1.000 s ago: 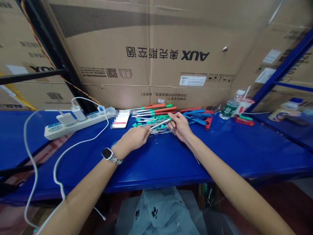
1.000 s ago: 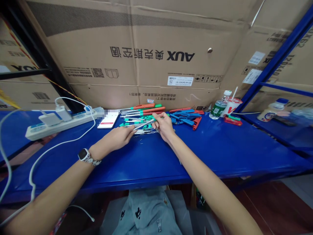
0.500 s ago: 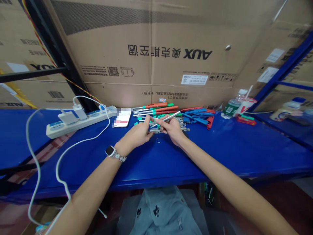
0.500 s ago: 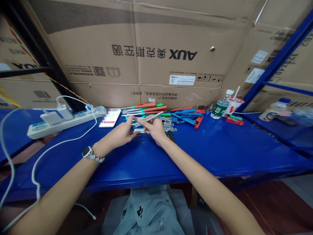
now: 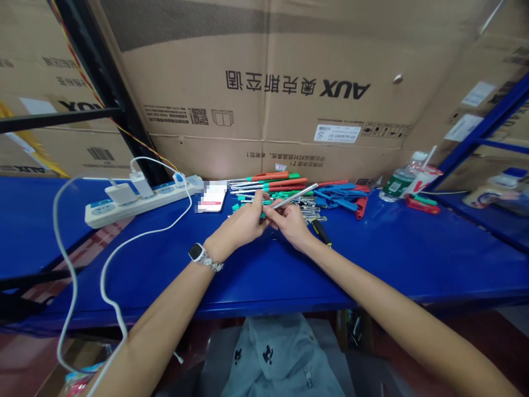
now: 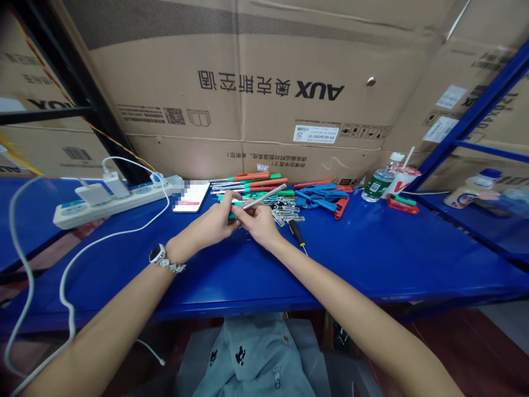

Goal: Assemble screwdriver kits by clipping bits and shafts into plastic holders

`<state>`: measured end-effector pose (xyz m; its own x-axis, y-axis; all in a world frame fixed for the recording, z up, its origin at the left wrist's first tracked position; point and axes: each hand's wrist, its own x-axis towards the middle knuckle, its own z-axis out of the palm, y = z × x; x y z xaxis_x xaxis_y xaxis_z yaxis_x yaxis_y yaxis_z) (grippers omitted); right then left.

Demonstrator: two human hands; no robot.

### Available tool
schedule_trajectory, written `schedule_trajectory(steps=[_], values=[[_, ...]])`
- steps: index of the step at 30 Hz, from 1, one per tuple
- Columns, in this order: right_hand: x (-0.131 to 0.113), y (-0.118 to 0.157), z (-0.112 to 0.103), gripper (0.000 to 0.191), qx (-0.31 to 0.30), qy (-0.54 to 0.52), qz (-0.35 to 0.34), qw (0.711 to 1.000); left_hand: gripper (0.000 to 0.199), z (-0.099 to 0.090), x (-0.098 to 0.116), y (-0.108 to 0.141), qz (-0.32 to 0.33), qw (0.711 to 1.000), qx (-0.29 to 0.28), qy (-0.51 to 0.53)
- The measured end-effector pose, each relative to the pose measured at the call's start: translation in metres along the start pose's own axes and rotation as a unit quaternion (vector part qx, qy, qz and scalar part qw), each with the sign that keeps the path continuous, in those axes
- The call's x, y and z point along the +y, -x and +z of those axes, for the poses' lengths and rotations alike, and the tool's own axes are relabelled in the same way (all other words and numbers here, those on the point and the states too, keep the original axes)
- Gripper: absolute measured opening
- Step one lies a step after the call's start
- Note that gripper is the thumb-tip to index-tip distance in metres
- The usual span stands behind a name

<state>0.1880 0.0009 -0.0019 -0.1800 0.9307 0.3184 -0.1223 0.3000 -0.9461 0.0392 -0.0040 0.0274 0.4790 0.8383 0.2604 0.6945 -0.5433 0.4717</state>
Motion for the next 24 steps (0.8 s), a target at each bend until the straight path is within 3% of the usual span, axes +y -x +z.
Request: schedule_trajectory(steps=[6,9,12,15,19,24], values=[[-0.003,-0.001,-0.005,0.048,0.016,0.001,-0.008,1.000,0.064,-0.002,-0.007,0.002,0.047,0.998,0.049,0.011],[-0.008,-0.002,-0.014,0.049,0.055,-0.023,-0.023,0.998,0.049,-0.012,-0.015,0.005,0.069,0.994,0.076,-0.047],[-0.012,-0.003,-0.020,0.051,0.082,-0.037,-0.034,0.995,0.012,-0.022,-0.020,0.006,0.046,0.990,0.056,-0.121],[-0.012,-0.004,-0.021,0.047,0.104,-0.031,-0.046,0.993,0.013,-0.021,-0.020,0.005,0.013,0.992,0.021,-0.121],[-0.011,-0.002,-0.019,0.044,0.155,-0.018,-0.062,0.986,0.021,-0.010,-0.020,0.004,0.016,0.999,0.008,-0.039],[-0.014,0.001,-0.017,0.045,0.145,0.005,-0.070,0.987,0.021,-0.005,-0.014,0.007,-0.017,0.999,0.022,-0.044]])
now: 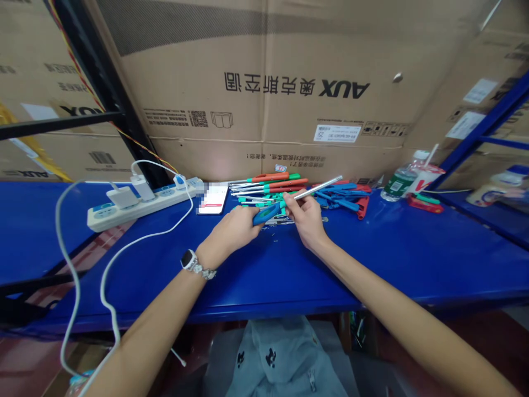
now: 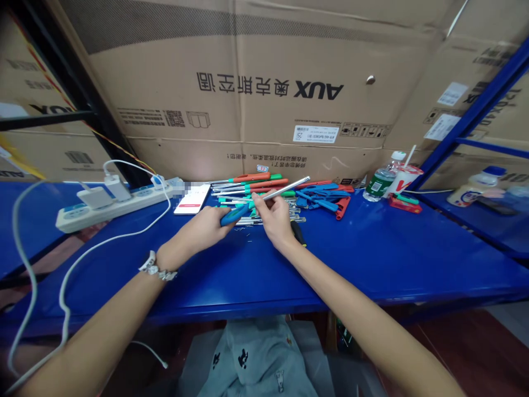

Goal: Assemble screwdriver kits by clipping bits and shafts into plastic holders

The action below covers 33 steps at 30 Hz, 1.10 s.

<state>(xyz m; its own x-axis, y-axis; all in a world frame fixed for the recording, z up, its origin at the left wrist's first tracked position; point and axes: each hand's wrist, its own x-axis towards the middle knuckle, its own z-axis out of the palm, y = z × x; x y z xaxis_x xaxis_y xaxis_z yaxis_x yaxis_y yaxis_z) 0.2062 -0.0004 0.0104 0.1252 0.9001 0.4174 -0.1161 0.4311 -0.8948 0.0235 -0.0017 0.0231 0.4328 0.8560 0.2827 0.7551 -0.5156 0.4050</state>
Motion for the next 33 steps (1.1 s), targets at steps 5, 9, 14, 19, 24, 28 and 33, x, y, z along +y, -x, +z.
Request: schedule_trajectory(steps=[5,9,14,19,24,28,33], values=[[-0.005,0.001,0.002,0.051,-0.027,-0.031,0.008,0.999,0.013,-0.001,0.008,0.002,-0.029,0.999,0.007,-0.037],[-0.003,-0.001,-0.002,0.048,-0.058,-0.035,-0.011,0.998,0.012,0.002,0.008,0.000,-0.019,1.000,0.011,0.000],[-0.001,-0.002,-0.009,0.048,-0.078,-0.015,-0.015,0.997,0.014,0.007,0.007,0.000,-0.003,0.999,-0.002,0.035],[-0.002,0.000,-0.007,0.050,-0.076,-0.014,-0.008,0.997,0.014,0.008,0.007,-0.001,-0.012,0.999,-0.014,0.035],[0.001,0.003,0.005,0.050,-0.062,-0.019,0.034,0.997,0.015,0.010,0.007,-0.004,-0.010,0.998,0.014,0.058],[0.006,0.010,0.010,0.049,-0.070,0.016,0.028,0.997,0.013,0.019,0.013,-0.006,-0.017,0.995,0.037,0.095],[0.008,0.024,0.010,0.042,-0.109,0.148,-0.059,0.981,0.044,0.028,0.022,-0.003,0.050,0.977,0.053,0.199]])
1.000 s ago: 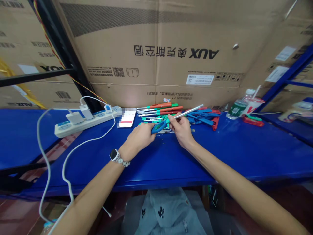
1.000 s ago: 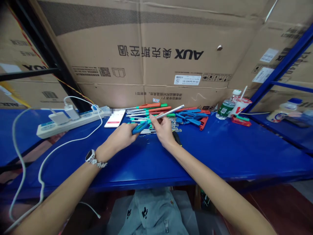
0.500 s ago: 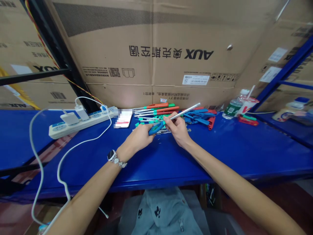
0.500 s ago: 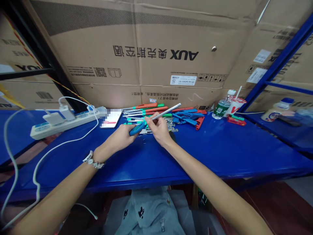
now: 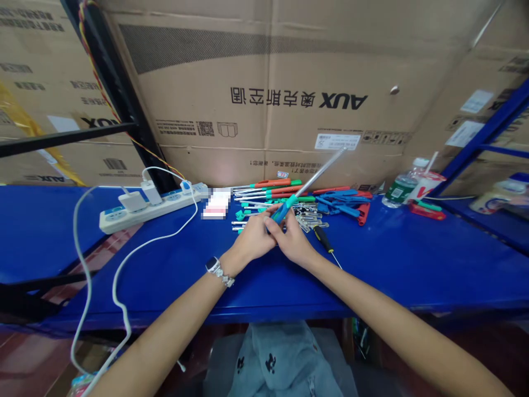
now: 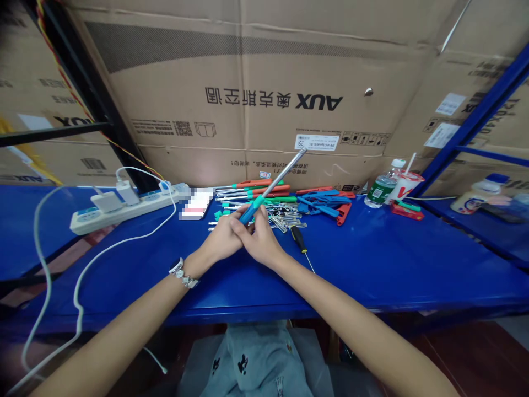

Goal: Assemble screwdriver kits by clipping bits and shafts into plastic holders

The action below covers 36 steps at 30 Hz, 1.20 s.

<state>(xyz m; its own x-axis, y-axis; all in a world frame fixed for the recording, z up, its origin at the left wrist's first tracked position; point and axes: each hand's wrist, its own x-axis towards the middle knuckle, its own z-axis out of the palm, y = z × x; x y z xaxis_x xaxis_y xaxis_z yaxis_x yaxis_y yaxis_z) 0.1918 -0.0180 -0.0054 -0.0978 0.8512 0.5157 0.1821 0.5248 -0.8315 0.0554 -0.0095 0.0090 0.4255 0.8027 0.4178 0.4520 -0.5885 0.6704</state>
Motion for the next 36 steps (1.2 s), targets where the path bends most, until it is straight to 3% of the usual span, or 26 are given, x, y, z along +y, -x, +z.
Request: schedule_trajectory(steps=[3,6,9,12,14,16,20,23,27,31,33,36], values=[[-0.003,-0.001,-0.005,0.039,-0.009,0.012,-0.021,1.000,0.056,-0.010,0.004,0.005,0.040,0.998,-0.037,-0.011],[-0.009,-0.009,-0.019,0.035,-0.012,-0.040,-0.003,0.999,0.032,-0.029,0.004,0.008,0.055,0.997,-0.029,-0.048],[-0.015,-0.011,-0.040,0.036,-0.042,-0.061,0.040,0.996,0.040,-0.042,-0.001,0.010,0.057,0.992,0.111,-0.002],[-0.022,0.000,-0.057,0.033,-0.123,0.085,0.035,0.988,0.047,-0.044,-0.007,0.011,0.116,0.954,0.278,0.012],[-0.025,0.011,-0.061,0.036,-0.196,0.223,0.007,0.955,0.051,-0.043,-0.010,0.012,0.194,0.910,0.365,0.009],[-0.027,0.020,-0.059,0.042,-0.264,0.321,-0.030,0.909,0.053,-0.041,-0.011,0.012,0.251,0.879,0.405,0.009],[-0.024,0.024,-0.046,0.053,-0.346,0.444,-0.102,0.820,0.055,-0.042,-0.008,0.012,0.280,0.903,0.324,-0.035],[-0.018,0.018,-0.036,0.056,-0.351,0.465,-0.139,0.801,0.053,-0.041,-0.005,0.011,0.259,0.934,0.240,-0.051],[-0.010,0.015,-0.026,0.056,-0.332,0.447,-0.173,0.813,0.052,-0.037,-0.003,0.010,0.190,0.969,0.147,-0.054],[-0.008,0.017,-0.026,0.058,-0.325,0.422,-0.177,0.828,0.052,-0.032,-0.004,0.007,0.186,0.974,0.124,-0.030],[-0.009,0.016,-0.033,0.056,-0.306,0.398,-0.154,0.851,0.051,-0.031,-0.006,0.007,0.189,0.974,0.119,-0.027],[-0.011,0.011,-0.050,0.037,-0.245,0.343,-0.117,0.899,0.046,-0.029,-0.008,0.007,0.169,0.982,0.084,-0.029]])
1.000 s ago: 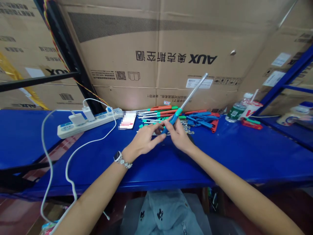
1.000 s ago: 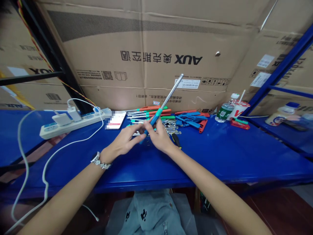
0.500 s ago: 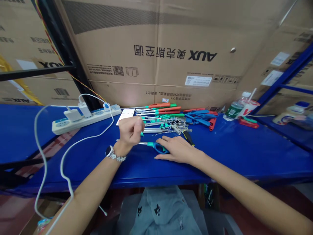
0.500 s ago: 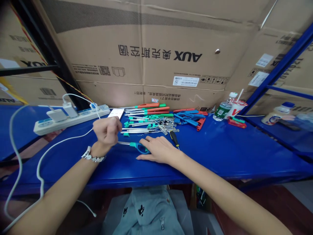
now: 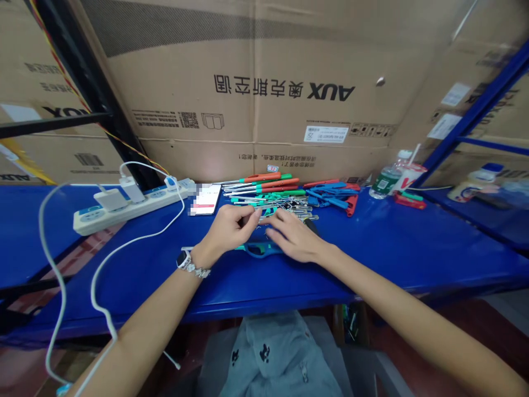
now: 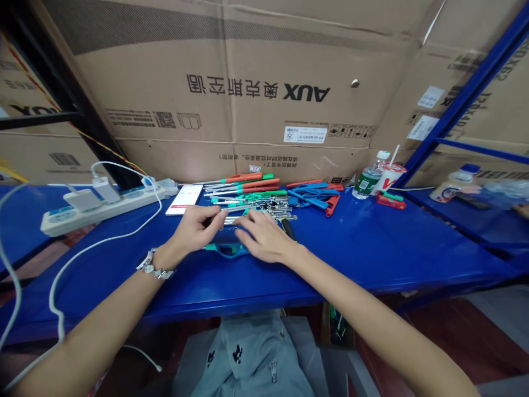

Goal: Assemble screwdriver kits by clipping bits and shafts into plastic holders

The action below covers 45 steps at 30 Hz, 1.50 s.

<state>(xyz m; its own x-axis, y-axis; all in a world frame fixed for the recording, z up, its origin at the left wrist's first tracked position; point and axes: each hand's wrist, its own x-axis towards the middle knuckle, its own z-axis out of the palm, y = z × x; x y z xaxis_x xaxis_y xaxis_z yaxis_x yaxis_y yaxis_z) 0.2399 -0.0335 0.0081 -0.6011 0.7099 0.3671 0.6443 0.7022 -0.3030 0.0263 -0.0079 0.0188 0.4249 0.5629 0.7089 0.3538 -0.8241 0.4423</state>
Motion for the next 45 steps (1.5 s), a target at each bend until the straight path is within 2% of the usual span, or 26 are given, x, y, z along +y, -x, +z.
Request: schedule_trajectory(steps=[2,4,8,11,14,18,22,24,28,32,34,36,39,42,45], values=[[0.010,0.004,-0.009,0.027,0.042,-0.032,0.041,0.998,0.038,0.001,0.001,0.001,-0.024,0.998,-0.057,-0.001],[0.021,0.010,-0.015,0.017,0.072,-0.032,0.110,0.991,0.030,0.003,0.005,0.001,-0.039,0.991,-0.125,-0.018],[0.035,0.022,-0.019,0.015,0.087,0.026,0.253,0.963,0.040,0.013,0.013,0.003,-0.032,0.969,-0.226,-0.091],[0.037,0.028,-0.017,0.025,0.081,0.090,0.320,0.940,0.045,0.021,0.016,0.005,-0.033,0.959,-0.255,-0.119],[0.035,0.029,-0.015,0.037,0.049,0.130,0.355,0.925,0.046,0.027,0.015,0.006,-0.038,0.960,-0.250,-0.118],[0.034,0.025,-0.012,0.034,0.022,0.148,0.336,0.930,0.041,0.031,0.013,0.004,-0.046,0.970,-0.213,-0.108],[0.040,0.020,-0.009,0.032,0.037,0.123,0.295,0.947,0.037,0.035,0.009,-0.004,-0.059,0.978,-0.170,-0.108],[0.044,0.016,-0.007,0.028,0.069,0.093,0.269,0.956,0.034,0.037,0.006,-0.011,-0.063,0.978,-0.156,-0.121],[0.047,-0.006,-0.006,0.019,0.184,0.008,0.199,0.962,0.025,0.039,0.000,-0.030,-0.095,0.979,-0.134,-0.123],[0.043,-0.047,-0.001,0.012,0.276,-0.103,0.142,0.945,0.034,0.041,-0.008,-0.036,-0.158,0.985,-0.061,0.005],[0.040,-0.068,0.006,0.009,0.300,-0.156,0.138,0.931,0.032,0.039,-0.012,-0.032,-0.203,0.973,-0.051,0.100],[0.038,-0.085,0.014,0.008,0.326,-0.204,0.150,0.911,0.023,0.035,-0.015,-0.025,-0.243,0.950,-0.071,0.184],[0.035,-0.096,0.024,0.009,0.368,-0.258,0.174,0.876,0.033,0.028,-0.018,-0.017,-0.270,0.928,-0.111,0.233],[0.034,-0.094,0.027,0.016,0.373,-0.308,0.176,0.857,0.034,0.023,-0.020,-0.018,-0.271,0.924,-0.149,0.225],[0.032,-0.086,0.024,0.030,0.359,-0.362,0.201,0.836,0.032,0.023,-0.020,-0.021,-0.265,0.927,-0.162,0.209]])
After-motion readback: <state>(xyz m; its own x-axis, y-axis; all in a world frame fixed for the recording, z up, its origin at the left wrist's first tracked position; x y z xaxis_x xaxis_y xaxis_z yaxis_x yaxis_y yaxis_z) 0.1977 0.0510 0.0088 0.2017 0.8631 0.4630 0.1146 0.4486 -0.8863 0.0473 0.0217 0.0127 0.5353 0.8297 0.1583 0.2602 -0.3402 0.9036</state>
